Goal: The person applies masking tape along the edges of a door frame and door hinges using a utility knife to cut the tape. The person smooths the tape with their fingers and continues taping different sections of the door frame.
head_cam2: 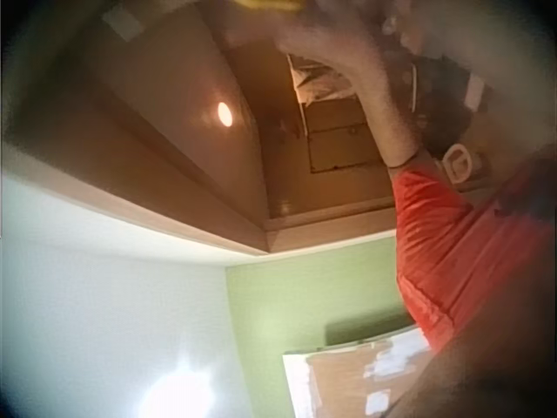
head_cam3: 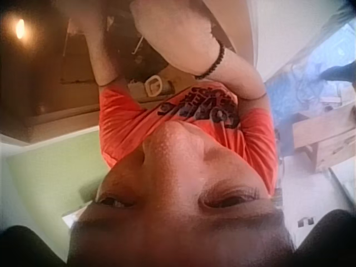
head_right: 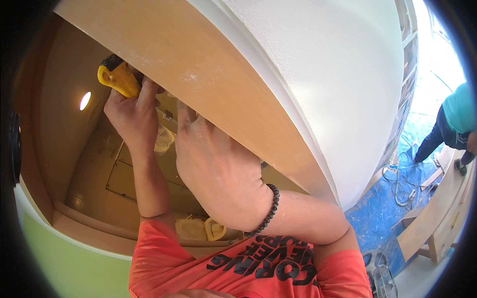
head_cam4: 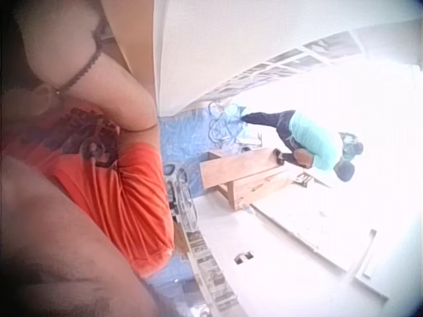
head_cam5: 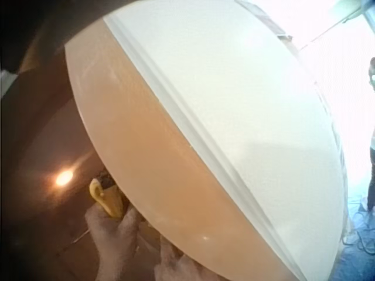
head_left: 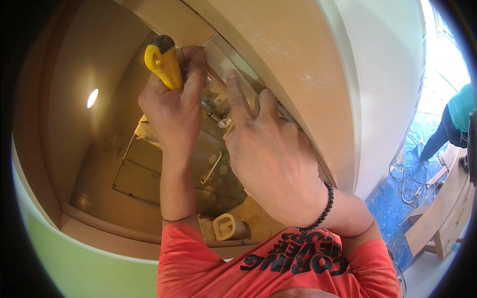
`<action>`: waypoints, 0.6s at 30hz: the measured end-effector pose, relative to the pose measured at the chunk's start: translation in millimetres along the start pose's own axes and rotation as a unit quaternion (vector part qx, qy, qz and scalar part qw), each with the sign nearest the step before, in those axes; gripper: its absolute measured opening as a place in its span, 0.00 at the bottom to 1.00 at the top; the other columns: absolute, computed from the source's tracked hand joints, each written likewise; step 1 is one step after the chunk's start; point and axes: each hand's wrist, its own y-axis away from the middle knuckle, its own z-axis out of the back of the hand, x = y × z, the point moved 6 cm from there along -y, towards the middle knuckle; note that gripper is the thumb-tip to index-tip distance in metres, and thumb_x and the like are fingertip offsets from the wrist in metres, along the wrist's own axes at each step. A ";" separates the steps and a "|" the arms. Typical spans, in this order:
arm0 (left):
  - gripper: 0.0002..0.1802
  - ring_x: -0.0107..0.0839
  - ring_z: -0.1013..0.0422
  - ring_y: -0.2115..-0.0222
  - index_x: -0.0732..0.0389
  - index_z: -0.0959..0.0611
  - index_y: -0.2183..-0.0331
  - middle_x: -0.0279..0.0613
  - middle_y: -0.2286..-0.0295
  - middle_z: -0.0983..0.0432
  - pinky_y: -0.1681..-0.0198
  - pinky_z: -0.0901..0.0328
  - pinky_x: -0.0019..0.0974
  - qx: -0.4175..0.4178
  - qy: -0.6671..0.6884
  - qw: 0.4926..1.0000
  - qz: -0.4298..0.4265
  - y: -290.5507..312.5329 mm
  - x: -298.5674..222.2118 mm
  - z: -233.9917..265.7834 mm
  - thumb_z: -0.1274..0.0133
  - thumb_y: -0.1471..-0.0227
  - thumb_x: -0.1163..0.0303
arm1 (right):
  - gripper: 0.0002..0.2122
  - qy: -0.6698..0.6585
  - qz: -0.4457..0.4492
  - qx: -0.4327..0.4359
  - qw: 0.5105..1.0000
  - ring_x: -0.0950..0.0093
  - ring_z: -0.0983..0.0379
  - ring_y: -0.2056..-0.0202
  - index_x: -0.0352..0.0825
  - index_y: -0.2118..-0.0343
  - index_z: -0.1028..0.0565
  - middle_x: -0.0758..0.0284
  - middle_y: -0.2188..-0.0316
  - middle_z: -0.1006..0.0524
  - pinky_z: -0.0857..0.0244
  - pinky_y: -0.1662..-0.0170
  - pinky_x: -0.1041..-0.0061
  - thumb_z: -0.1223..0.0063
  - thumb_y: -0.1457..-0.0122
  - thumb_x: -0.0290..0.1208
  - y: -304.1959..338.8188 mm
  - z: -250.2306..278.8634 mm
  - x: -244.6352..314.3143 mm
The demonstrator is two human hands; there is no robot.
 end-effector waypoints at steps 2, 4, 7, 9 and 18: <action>0.08 0.19 0.24 0.72 0.67 0.10 0.59 0.34 0.73 0.16 0.66 0.28 0.28 -0.011 0.011 1.000 -0.001 0.5 0.5 -0.4 0.37 0.38 0.73 | 0.34 -0.003 -0.003 0.001 1.000 0.57 0.17 0.73 0.40 0.28 0.32 0.54 0.53 0.24 0.19 0.69 0.60 0.38 0.38 0.38 -0.9 -0.2 0.9; 0.08 0.19 0.24 0.72 0.67 0.10 0.59 0.34 0.73 0.16 0.65 0.28 0.28 -0.022 0.027 0.999 -0.001 1.0 1.6 -1.1 0.37 0.38 0.74 | 0.34 -0.009 -0.006 -0.006 1.000 0.57 0.17 0.73 0.40 0.28 0.32 0.55 0.53 0.24 0.19 0.69 0.60 0.38 0.38 0.38 -1.5 0.0 2.1; 0.08 0.19 0.24 0.72 0.67 0.11 0.59 0.34 0.73 0.16 0.65 0.28 0.28 -0.035 0.039 0.999 -0.002 2.3 2.7 -1.8 0.38 0.39 0.74 | 0.35 -0.011 -0.010 -0.017 1.000 0.56 0.17 0.73 0.41 0.27 0.33 0.55 0.53 0.24 0.19 0.69 0.60 0.37 0.38 0.38 -0.8 0.3 3.0; 0.07 0.19 0.24 0.72 0.67 0.11 0.60 0.34 0.73 0.16 0.65 0.29 0.28 -0.038 0.022 0.999 -0.009 3.2 1.9 -2.2 0.38 0.39 0.75 | 0.36 -0.011 -0.012 -0.018 1.000 0.56 0.17 0.72 0.41 0.27 0.34 0.55 0.53 0.24 0.19 0.69 0.59 0.37 0.38 0.37 -0.1 -0.4 2.8; 0.05 0.18 0.25 0.72 0.65 0.11 0.62 0.34 0.75 0.18 0.65 0.30 0.29 -0.067 0.007 0.997 -0.030 4.4 0.2 -4.4 0.38 0.41 0.76 | 0.23 0.045 -0.008 -0.096 0.994 0.68 0.23 0.60 0.39 0.42 0.20 0.66 0.63 0.21 0.27 0.65 0.68 0.45 0.42 0.34 1.4 0.8 4.2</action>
